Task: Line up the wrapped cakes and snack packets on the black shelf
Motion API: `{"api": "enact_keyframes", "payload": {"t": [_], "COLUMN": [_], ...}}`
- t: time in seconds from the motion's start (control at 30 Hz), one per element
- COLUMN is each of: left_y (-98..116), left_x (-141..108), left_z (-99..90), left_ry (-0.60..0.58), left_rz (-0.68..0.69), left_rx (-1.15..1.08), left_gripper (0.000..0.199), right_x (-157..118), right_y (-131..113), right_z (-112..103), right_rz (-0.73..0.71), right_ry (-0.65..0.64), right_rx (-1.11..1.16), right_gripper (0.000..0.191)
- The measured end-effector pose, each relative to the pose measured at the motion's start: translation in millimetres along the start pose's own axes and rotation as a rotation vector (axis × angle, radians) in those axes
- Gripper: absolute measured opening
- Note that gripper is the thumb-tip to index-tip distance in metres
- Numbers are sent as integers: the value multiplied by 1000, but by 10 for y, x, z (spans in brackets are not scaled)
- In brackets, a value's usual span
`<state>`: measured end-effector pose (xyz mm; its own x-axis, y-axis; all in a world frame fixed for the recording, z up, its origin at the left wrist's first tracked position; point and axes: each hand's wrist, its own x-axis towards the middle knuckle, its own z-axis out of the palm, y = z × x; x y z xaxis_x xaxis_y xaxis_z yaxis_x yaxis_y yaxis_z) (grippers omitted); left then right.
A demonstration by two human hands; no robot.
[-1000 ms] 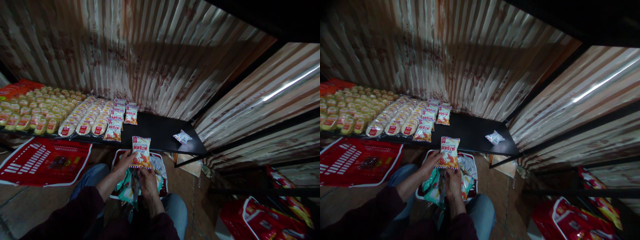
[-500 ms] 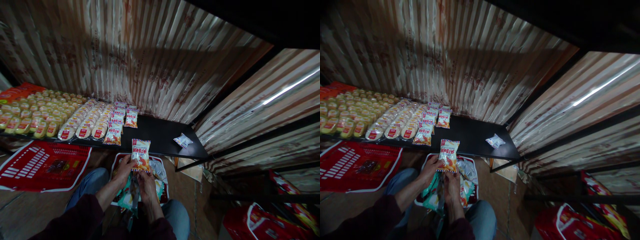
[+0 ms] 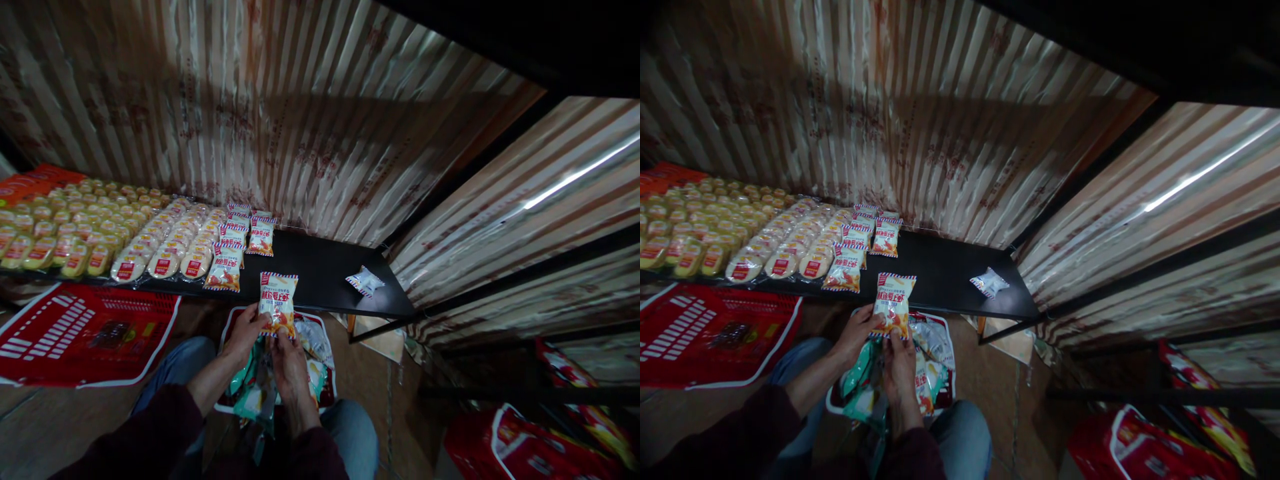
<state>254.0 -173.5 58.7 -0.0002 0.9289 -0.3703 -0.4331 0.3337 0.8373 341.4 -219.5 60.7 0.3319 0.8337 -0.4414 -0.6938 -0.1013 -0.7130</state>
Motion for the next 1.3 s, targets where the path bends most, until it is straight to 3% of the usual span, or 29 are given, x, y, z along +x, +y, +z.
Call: {"api": "enact_keyframes", "payload": {"t": [0.23, 0.37, 0.47, 0.57, 0.73, 0.83, 1.3], "left_y": [-48, -8, 71, 147, 211, 231, 56], "left_x": [23, -46, -114, -179, -285, -325, -158], "left_z": [33, 66, 111, 148, 154, 150, 58], "left_ry": [172, 161, 73, 11, -2, 3, -115], "left_rz": [119, 201, 204, 139, 12, -26, -95], "left_rx": [251, 288, 254, 181, 60, 37, -219], "left_gripper": [41, 34, 27, 27, 48, 50, 50], "right_x": [4, -5, 10, 20, 4, -16, -157], "right_y": [-57, -62, -33, -9, 24, 61, 119], "right_z": [20, -24, -83, -128, -175, -200, -222], "right_rz": [-72, -92, -139, -285, -625, -789, -1132], "right_ry": [12, 5, 29, 31, 12, -33, -115], "right_rx": [-56, -130, -230, -421, -761, -892, -1307], "right_gripper": [41, 48, 50, 49, 41, 38, 50]}}
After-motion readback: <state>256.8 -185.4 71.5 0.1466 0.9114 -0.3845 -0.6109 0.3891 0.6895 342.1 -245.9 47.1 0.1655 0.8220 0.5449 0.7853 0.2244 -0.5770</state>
